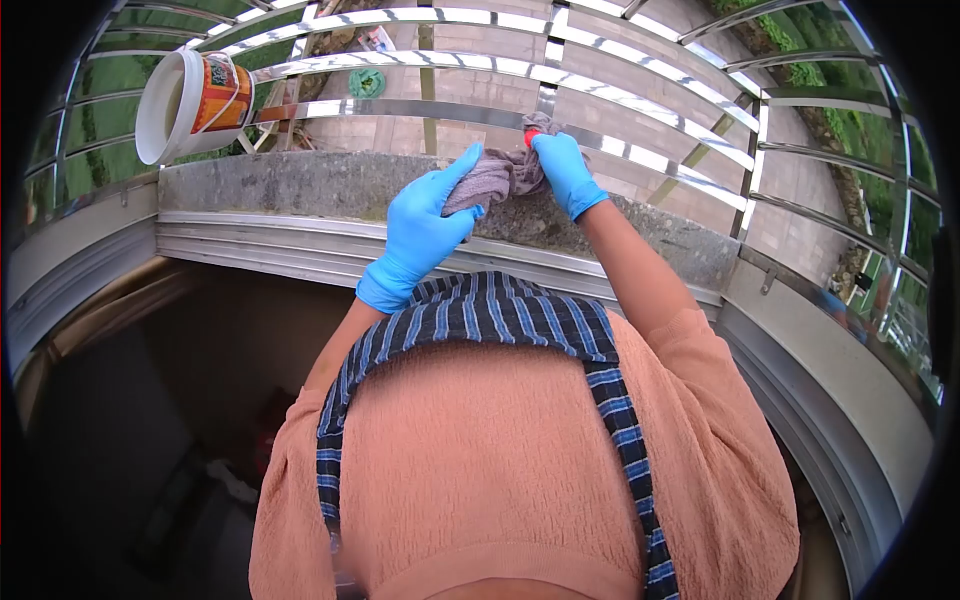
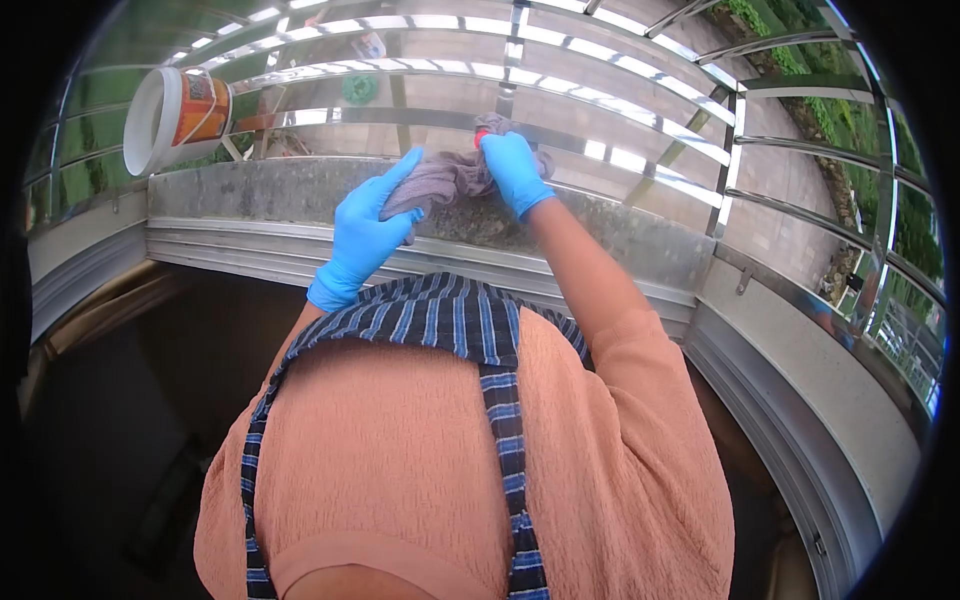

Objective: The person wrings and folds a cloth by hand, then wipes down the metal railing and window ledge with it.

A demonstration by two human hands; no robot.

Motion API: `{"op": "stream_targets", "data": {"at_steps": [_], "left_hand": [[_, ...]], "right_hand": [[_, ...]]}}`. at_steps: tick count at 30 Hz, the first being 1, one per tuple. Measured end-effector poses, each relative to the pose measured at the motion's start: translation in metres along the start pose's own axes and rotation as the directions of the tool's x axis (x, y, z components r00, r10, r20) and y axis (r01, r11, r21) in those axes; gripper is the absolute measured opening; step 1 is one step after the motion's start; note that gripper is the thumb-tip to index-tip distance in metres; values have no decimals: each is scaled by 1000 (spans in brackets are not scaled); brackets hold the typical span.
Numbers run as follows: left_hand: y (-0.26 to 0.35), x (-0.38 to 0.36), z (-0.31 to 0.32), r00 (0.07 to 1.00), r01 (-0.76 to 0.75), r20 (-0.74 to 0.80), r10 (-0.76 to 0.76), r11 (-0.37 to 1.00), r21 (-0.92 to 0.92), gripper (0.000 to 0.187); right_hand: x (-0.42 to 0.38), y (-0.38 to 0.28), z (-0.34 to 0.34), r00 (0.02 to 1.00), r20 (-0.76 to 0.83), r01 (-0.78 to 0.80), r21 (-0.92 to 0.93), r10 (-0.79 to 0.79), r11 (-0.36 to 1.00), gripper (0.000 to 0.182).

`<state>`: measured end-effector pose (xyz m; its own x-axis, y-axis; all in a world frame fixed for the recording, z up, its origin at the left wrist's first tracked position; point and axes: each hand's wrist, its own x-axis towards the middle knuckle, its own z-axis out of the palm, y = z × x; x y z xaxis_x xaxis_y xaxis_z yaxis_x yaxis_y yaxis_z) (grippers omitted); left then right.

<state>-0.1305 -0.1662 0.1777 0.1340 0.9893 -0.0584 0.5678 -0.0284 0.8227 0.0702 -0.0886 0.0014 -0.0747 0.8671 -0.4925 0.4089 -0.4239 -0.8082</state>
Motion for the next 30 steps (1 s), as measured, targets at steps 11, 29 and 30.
{"op": "stream_targets", "data": {"at_steps": [11, 29, 30], "left_hand": [[-14, 1, -4, 993, 105, -46, -109, 990, -91, 61], [-12, 12, 5, 997, 76, -16, -76, 997, -8, 61], [-12, 11, 6, 997, 70, -21, -69, 998, 3, 61]], "right_hand": [[13, -40, 49, 883, 134, -284, 916, 450, 285, 7], [64, -4, 88, 982, -82, -108, 481, 168, 870, 20], [68, -5, 81, 966, -25, -225, 415, 258, 882, 25]]}}
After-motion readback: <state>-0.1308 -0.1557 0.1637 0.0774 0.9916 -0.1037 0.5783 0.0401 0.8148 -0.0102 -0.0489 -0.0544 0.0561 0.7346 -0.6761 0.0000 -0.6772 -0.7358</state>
